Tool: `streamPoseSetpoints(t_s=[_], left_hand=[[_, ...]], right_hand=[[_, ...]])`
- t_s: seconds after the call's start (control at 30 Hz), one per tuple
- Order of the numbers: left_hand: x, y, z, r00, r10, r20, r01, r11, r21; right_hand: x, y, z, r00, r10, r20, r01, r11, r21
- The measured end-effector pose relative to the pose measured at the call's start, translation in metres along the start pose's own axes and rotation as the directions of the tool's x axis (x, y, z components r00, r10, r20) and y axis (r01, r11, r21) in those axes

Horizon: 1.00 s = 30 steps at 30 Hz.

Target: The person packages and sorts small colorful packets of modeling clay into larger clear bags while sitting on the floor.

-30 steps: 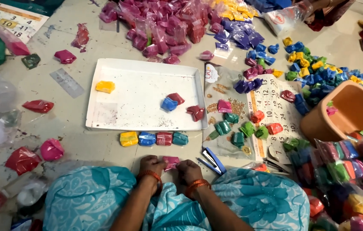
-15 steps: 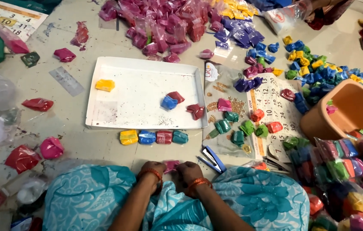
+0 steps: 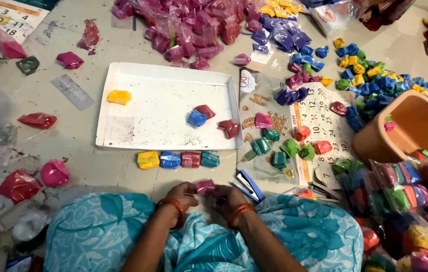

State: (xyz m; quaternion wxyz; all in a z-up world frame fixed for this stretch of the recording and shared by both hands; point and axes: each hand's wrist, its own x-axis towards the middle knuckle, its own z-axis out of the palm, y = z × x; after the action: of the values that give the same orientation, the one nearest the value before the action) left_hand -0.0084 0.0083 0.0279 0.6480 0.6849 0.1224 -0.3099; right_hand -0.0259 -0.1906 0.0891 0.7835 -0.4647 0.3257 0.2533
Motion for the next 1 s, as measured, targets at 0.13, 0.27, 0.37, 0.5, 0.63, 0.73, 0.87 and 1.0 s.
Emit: streamPoseSetpoints(t_s=[0.13, 0.27, 0.37, 0.5, 0.63, 0.73, 0.87, 1.0], left_hand=[[0.02, -0.013, 0.001, 0.978, 0.205, -0.033, -0.2, 0.973, 0.115], [0.012, 0.002, 0.002, 0.974, 0.157, -0.163, -0.085, 0.921, 0.38], [0.02, 0.001, 0.004, 0.979, 0.052, -0.199, 0.055, 0.867, 0.495], [0.058, -0.024, 0.005, 0.986, 0.082, -0.143, 0.047, 0.694, 0.719], [0.055, -0.024, -0.001, 0.99, 0.143, -0.017, -0.084, 0.672, 0.736], [0.022, -0.011, 0.003, 0.983, 0.022, -0.184, 0.061, 0.898, 0.435], [0.013, -0.004, 0.004, 0.975, 0.099, -0.197, -0.016, 0.923, 0.385], [-0.001, 0.012, 0.003, 0.987, 0.028, -0.157, -0.007, 0.991, 0.132]], right_hand=[[-0.002, 0.005, 0.005, 0.998, -0.044, 0.048, 0.046, 0.998, -0.05], [0.04, 0.027, -0.02, 0.971, -0.235, -0.045, 0.203, 0.911, -0.359], [0.053, 0.037, -0.024, 0.947, -0.309, -0.088, 0.22, 0.822, -0.526], [0.066, 0.041, -0.029, 0.937, -0.329, -0.121, 0.199, 0.783, -0.59], [0.081, 0.03, -0.044, 0.946, -0.315, -0.078, 0.209, 0.776, -0.595], [0.07, 0.033, -0.046, 0.958, -0.281, -0.065, 0.182, 0.763, -0.62], [0.04, 0.02, -0.021, 0.937, -0.334, -0.105, 0.16, 0.677, -0.718], [0.031, 0.02, -0.013, 0.92, -0.378, -0.103, 0.246, 0.762, -0.6]])
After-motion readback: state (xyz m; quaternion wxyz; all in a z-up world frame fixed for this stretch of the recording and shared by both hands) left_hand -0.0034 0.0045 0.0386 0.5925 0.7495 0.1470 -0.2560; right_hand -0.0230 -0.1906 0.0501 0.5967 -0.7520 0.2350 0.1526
